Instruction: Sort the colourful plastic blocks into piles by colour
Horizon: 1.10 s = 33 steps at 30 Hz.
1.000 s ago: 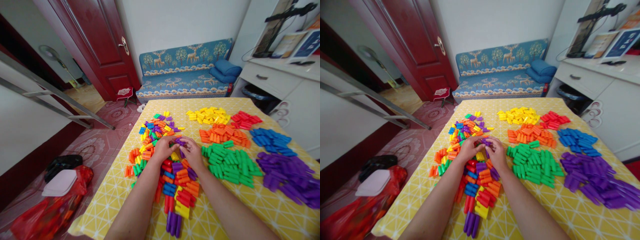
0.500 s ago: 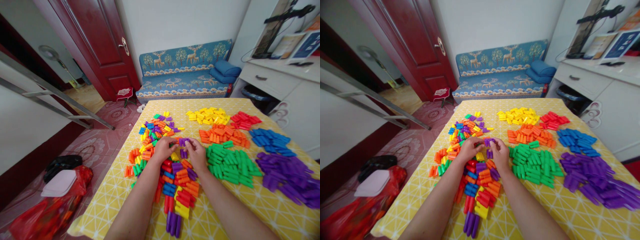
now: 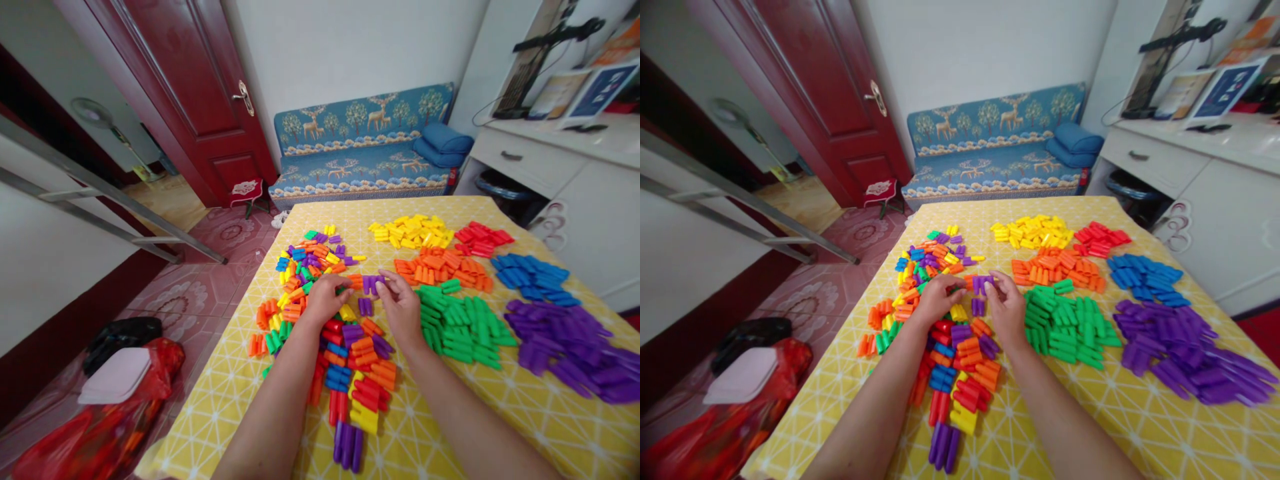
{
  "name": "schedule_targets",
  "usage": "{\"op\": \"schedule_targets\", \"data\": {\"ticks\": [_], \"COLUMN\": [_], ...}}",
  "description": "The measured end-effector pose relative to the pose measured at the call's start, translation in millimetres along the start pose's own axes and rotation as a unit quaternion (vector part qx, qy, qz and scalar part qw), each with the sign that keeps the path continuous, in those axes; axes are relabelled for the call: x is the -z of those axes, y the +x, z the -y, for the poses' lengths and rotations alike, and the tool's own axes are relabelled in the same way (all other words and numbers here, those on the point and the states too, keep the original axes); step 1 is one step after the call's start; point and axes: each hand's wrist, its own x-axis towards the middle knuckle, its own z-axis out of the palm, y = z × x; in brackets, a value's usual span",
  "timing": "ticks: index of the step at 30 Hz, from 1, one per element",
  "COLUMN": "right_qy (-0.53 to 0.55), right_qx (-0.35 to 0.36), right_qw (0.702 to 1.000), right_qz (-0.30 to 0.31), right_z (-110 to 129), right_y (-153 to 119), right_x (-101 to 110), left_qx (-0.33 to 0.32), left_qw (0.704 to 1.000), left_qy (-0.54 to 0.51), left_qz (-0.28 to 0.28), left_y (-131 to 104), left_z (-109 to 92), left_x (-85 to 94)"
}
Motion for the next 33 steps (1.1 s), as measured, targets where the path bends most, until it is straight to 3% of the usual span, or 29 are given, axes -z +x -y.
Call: {"op": "schedule_targets", "data": {"ticks": [4,7,9,12,14,18,22,25,27,30,33], "right_qy": [-0.116,-0.259,-0.339,-0.435,-0.484,-0.558,-0.559,-0.517,-0.467,-0.371,-0.305], "right_qx": [0.053,0.116,0.12,0.072,0.028,0.015,0.11,0.168,0.191,0.2,0.185], "right_qw": [0.99,0.947,0.911,0.874,0.85,0.813,0.805,0.827,0.859,0.906,0.92], "right_qz": [-0.062,-0.153,-0.2,-0.203,-0.206,-0.168,-0.166,-0.14,-0.088,0.04,0.163], "right_z": [17.8,23.3,25.2,26.1,24.4,16.8,16.2,23.2,27.9,30.5,26.5], "right_y": [9.2,21.5,27.4,28.4,24.8,17.8,18.3,20.5,19.9,13.4,1.9], "right_x": [51.1,116.4,163.2,223.1,251.4,277.7,268.6,239.3,208.9,150.4,87.8], "left_qx": [0.001,0.007,0.006,0.003,0.004,0.009,0.006,0.006,0.007,0.005,0.005], "left_qw": [1.0,1.0,1.0,1.0,1.0,1.0,1.0,1.0,1.0,1.0,1.0], "left_qy": [-0.006,-0.004,-0.003,-0.001,-0.001,-0.002,-0.003,-0.003,-0.002,-0.002,-0.006], "left_qz": [0.002,0.0,0.002,0.005,0.004,0.005,0.005,0.004,0.002,0.004,0.005], "left_y": [0.5,0.8,0.8,0.6,0.4,0.4,0.9,1.3,1.4,1.4,1.1], "left_z": [1.3,2.1,2.2,1.5,0.7,0.1,1.9,3.8,4.6,4.8,3.5], "left_x": [-0.9,-1.6,-1.8,-1.3,-0.7,0.1,-1.5,-3.2,-3.8,-3.7,-2.8]}}
